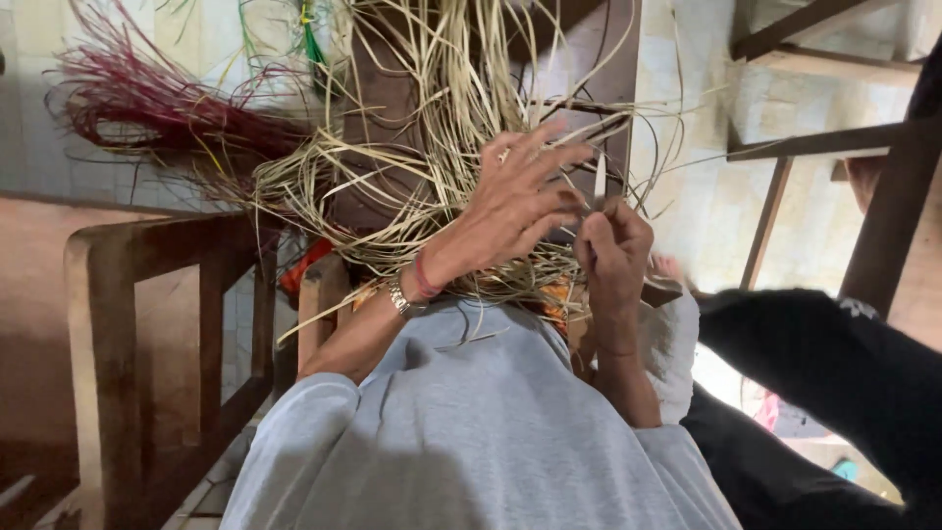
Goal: Weaving and braiding long strands of natural fiber to create a craft item, using a small blade to assist in tucking and trimming.
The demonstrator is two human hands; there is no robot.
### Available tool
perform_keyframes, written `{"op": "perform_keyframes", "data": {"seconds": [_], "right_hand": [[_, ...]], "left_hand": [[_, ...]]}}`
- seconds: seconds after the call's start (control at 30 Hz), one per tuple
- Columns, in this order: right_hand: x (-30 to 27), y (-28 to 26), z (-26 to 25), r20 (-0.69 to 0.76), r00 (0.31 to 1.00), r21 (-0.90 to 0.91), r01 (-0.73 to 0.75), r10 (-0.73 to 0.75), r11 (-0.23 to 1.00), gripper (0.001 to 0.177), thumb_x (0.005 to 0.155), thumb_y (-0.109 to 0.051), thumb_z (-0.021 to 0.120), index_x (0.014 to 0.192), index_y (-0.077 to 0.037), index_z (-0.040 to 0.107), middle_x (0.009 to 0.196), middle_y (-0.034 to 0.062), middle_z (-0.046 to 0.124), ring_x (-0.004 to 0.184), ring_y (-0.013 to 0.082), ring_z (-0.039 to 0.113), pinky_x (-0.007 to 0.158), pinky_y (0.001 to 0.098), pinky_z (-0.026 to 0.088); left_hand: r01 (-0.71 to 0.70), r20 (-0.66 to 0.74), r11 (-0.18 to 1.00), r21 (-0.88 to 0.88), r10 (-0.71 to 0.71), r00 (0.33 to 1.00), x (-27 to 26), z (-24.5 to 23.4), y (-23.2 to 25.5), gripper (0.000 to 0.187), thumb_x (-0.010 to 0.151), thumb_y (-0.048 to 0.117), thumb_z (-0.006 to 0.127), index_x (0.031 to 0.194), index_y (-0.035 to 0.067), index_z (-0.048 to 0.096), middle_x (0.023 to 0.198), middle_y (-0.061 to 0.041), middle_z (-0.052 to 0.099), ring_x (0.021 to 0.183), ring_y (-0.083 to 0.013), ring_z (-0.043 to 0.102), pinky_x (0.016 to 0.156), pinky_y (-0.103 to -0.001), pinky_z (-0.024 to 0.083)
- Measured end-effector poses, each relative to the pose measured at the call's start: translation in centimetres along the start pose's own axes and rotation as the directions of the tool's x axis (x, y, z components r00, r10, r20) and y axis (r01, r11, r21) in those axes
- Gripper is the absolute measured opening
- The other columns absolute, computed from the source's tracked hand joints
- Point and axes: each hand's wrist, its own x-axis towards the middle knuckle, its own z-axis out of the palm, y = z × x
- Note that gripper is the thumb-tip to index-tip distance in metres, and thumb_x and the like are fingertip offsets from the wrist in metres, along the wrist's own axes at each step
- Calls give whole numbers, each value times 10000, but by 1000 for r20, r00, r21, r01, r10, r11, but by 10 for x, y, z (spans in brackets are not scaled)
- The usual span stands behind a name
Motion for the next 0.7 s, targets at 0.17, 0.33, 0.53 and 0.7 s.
{"op": "perform_keyframes", "data": {"seconds": [0.17,0.33,0.53,0.7], "right_hand": [[-7,-2,10,-58,995,-121,-85,78,989,223,843,-143,485,640,-103,403,477,-40,322,419,42,249,418,194,209],[-13,30,-5,-13,991,-80,130,-131,988,281,791,-176,591,565,-58,474,381,8,366,339,57,282,364,196,238],[-37,10,-4,4,992,34,122,-122,992,307,715,-224,636,517,-67,461,391,8,365,355,77,276,369,214,246],[-50,31,-46,-12,988,-22,153,-154,988,276,677,-195,650,518,-65,466,408,29,387,358,94,320,400,212,300]], "left_hand": [[-26,-94,941,-337,-6,996,-2,8,-4,267,617,-6,416,800,126,559,976,-2,563,1083,-235,422,930,-442,229],[105,-217,926,-361,-194,957,-10,18,-21,130,798,136,547,680,189,541,787,54,590,1013,-190,467,880,-423,246],[341,-447,930,-137,-365,817,-23,47,-108,175,833,194,446,687,210,542,682,52,533,828,-158,506,786,-353,303],[635,-671,744,-207,-580,461,-62,43,-202,138,802,196,435,682,184,502,646,-3,540,646,-206,540,674,-347,399]]}}
